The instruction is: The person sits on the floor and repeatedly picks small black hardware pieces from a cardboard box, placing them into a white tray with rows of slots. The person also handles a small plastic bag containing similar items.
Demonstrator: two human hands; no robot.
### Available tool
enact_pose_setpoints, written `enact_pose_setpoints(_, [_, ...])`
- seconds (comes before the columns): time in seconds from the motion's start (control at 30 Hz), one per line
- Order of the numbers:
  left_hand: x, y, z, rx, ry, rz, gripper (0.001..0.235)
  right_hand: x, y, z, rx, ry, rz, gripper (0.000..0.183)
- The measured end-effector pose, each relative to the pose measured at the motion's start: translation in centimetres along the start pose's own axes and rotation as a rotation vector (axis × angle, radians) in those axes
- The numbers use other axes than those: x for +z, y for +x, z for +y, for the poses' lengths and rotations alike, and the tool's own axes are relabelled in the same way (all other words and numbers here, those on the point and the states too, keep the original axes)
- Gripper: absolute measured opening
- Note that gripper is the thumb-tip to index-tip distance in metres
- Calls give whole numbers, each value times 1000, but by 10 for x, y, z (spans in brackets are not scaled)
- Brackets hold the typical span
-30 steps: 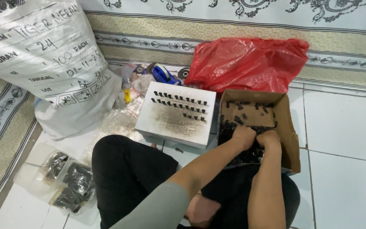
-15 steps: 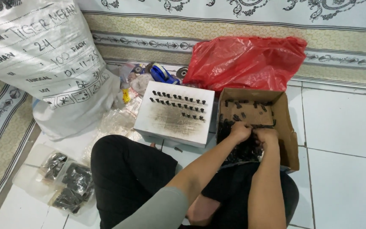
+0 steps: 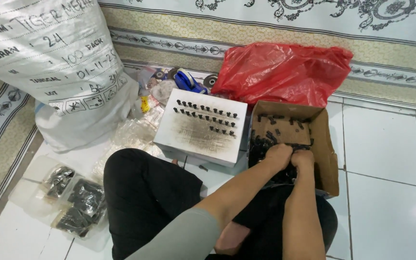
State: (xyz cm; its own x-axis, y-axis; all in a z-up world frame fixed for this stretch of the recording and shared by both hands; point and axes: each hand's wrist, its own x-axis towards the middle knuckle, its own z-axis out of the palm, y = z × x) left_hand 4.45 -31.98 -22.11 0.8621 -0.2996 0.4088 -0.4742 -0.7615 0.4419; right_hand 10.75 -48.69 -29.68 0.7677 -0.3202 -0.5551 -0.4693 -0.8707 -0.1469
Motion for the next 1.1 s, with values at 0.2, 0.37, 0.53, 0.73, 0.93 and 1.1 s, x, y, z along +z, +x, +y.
enact_pose_setpoints(0.2, [-42, 10, -6, -169, -422, -57, 35, -3, -14, 0, -64, 432, 136, 30])
enact_pose_setpoints(0.37, [-74, 34, -3, -164, -120, -144, 20, -56, -120, -30, -95, 689, 208, 33])
enact_pose_setpoints(0.53, [-212, 21, -35, -231, -420, -152, 11, -84, -180, -51, -153, 903, 386, 34])
enact_pose_setpoints(0.73, [-335, -24, -120, -500, -920, -129, 25, -105, -241, -113, -345, 918, 383, 26])
enact_pose_setpoints(0.93, [-383, -47, -146, -644, -1189, 20, 26, -85, -321, -231, -726, 1087, 275, 14])
enact_pose_setpoints(1.1, [-359, -47, -164, -611, -1359, 122, 24, -68, -332, -282, -890, 1022, 317, 9])
